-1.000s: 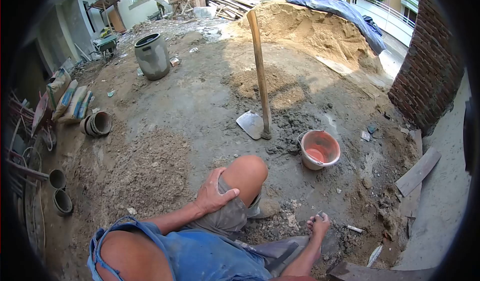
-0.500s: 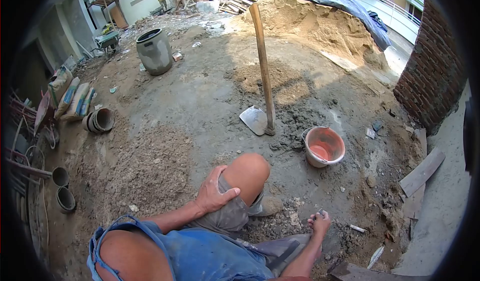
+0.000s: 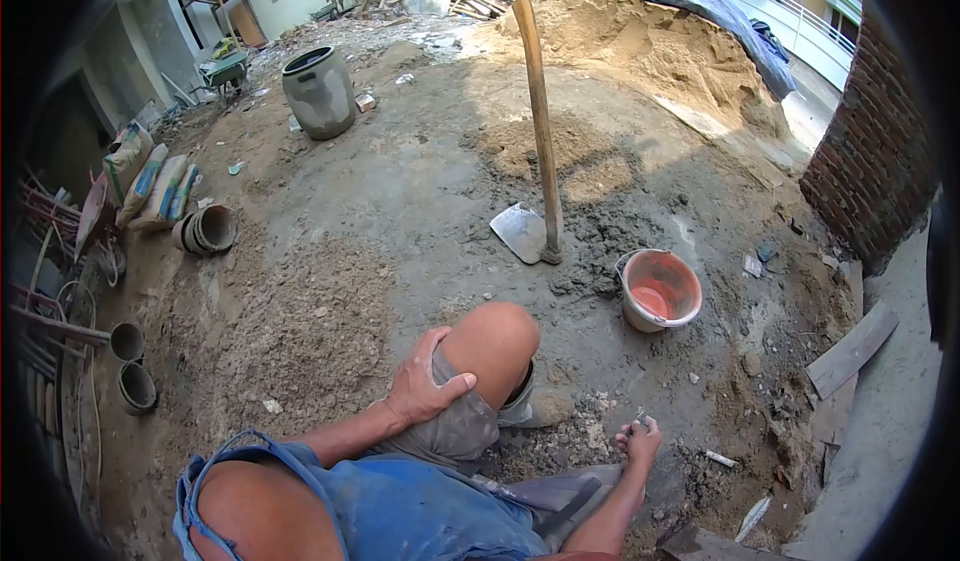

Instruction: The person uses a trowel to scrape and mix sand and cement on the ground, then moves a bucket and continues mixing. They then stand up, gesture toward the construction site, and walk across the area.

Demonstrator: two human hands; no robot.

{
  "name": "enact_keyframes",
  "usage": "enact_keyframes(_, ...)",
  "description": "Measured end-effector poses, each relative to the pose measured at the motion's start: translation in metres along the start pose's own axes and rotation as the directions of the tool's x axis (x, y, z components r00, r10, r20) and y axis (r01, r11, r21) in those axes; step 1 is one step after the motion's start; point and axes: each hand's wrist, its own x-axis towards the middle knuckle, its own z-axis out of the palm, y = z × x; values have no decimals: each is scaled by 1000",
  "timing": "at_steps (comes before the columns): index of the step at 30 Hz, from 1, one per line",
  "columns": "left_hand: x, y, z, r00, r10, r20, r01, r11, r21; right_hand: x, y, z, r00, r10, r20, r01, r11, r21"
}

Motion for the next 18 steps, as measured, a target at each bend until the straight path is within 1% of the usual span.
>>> enact_keyframes(5, 1, -1, -2, 1000, 15, -4, -15, 1000, 12, 0, -1, 0, 1000, 1, 18, 0, 1000, -22)
enact_keyframes(12, -1, -2, -5, 1000, 13, -15, -13, 1000, 10, -1, 0, 4, 1000, -19, 6, 19, 1000, -9)
enact_keyframes(18, -4, 4, -9, 1000, 4, -9, -4, 1000, -8, -3, -4, 5, 999, -24, 31, 24, 1000, -12)
